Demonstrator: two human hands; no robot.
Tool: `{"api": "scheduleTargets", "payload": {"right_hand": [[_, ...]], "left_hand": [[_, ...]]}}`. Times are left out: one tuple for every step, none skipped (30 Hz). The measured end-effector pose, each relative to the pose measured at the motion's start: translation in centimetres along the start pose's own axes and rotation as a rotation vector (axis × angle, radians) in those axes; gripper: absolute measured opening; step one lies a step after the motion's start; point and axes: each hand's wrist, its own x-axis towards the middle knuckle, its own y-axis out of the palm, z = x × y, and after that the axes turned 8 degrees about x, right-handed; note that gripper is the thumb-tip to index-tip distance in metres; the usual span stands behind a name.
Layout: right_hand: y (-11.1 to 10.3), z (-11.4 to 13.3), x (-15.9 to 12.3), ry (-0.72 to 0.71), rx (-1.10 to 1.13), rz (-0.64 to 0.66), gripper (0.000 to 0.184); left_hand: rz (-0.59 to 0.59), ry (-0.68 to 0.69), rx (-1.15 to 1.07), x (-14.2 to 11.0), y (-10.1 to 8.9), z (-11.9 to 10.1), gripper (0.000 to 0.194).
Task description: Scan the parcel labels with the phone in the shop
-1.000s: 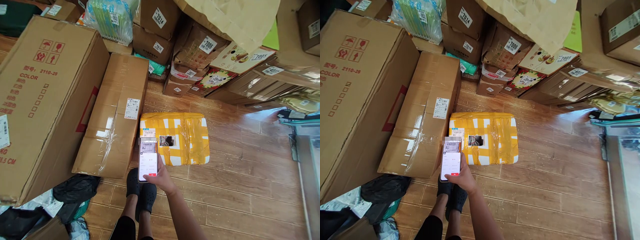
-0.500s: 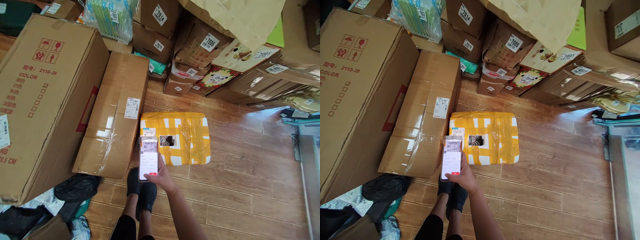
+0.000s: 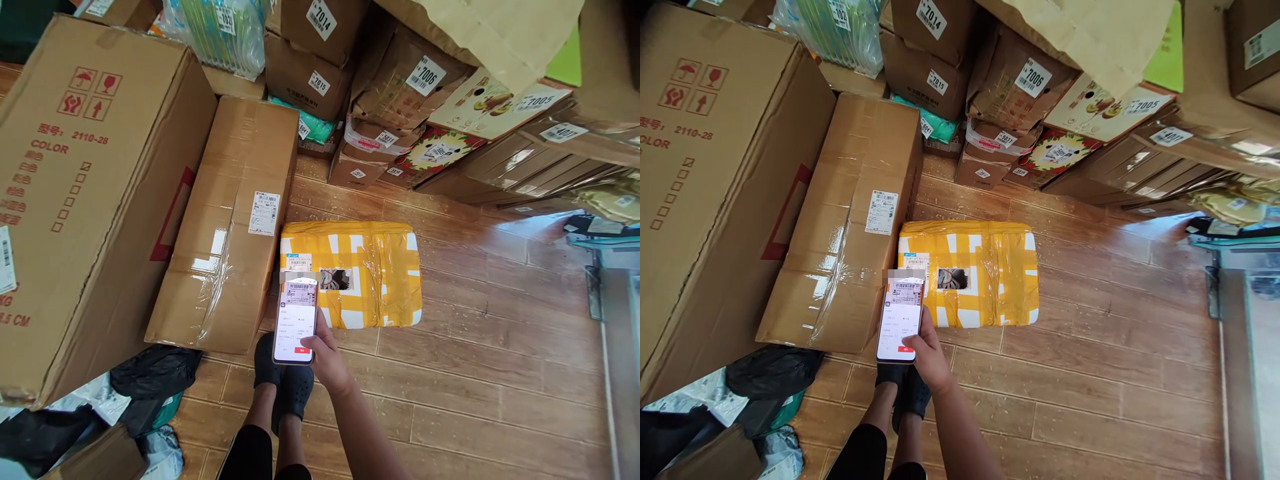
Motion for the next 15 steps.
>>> {"api": "scheduleTargets", "payload": {"right_hand": [[0.1, 0.0, 0.0, 0.005, 0.029, 0.001, 0.064], [0.2, 0.1, 0.0, 0.009, 0.051, 0.009, 0.067], [0.3, 0.1, -0.1, 0.010, 0.064, 0.021, 0.069], [0.3, 0.1, -0.2, 0.007, 0.065, 0.040, 0.071], [0.2, 0.1, -0.2, 0.000, 0.056, 0.062, 0.071], [0.1, 0.0, -0.3, -0.010, 0.041, 0.083, 0.071], [0.0, 0.0, -0.4, -0.023, 0.022, 0.100, 0.070], [-0.2, -0.1, -0.5, -0.035, 0.007, 0.111, 0.070], [-0.3, -0.1, -0.6, -0.047, -0.004, 0.118, 0.069], [-0.5, -0.1, -0.7, -0.057, -0.010, 0.119, 0.068], [-0.6, -0.1, -0.7, -0.067, -0.019, 0.118, 0.067], [-0.7, -0.1, -0.8, -0.075, -0.027, 0.119, 0.067], [-0.8, -0.1, -0.9, -0.076, -0.032, 0.126, 0.067], [-0.8, 0.0, -0.9, -0.072, -0.033, 0.137, 0.067], [-0.8, 0.1, -1.1, -0.070, -0.031, 0.146, 0.068]], "left_hand": [[-0.007, -0.013, -0.036, 0.2, 0.1, 0.3, 0.048], [-0.016, -0.028, -0.074, 0.3, 0.1, 0.6, 0.044], [-0.026, -0.044, -0.116, 0.4, 0.2, 1.0, 0.040], [-0.038, -0.060, -0.159, 0.4, 0.3, 1.4, 0.036], [-0.051, -0.076, -0.205, 0.5, 0.5, 1.8, 0.034], [-0.065, -0.091, -0.251, 0.5, 0.6, 2.3, 0.032], [-0.079, -0.104, -0.298, 0.5, 0.8, 2.7, 0.031], [-0.093, -0.115, -0.345, 0.6, 0.9, 3.1, 0.031], [-0.107, -0.125, -0.392, 0.7, 1.0, 3.5, 0.030], [-0.120, -0.134, -0.438, 0.8, 1.2, 3.9, 0.029], [-0.134, -0.143, -0.483, 1.0, 1.3, 4.2, 0.028], [-0.148, -0.151, -0.526, 1.2, 1.5, 4.5, 0.027], [-0.160, -0.159, -0.567, 1.4, 1.7, 4.8, 0.027], [-0.172, -0.168, -0.604, 1.6, 1.9, 5.0, 0.028], [-0.182, -0.178, -0.637, 1.8, 2.2, 5.1, 0.029]]}}
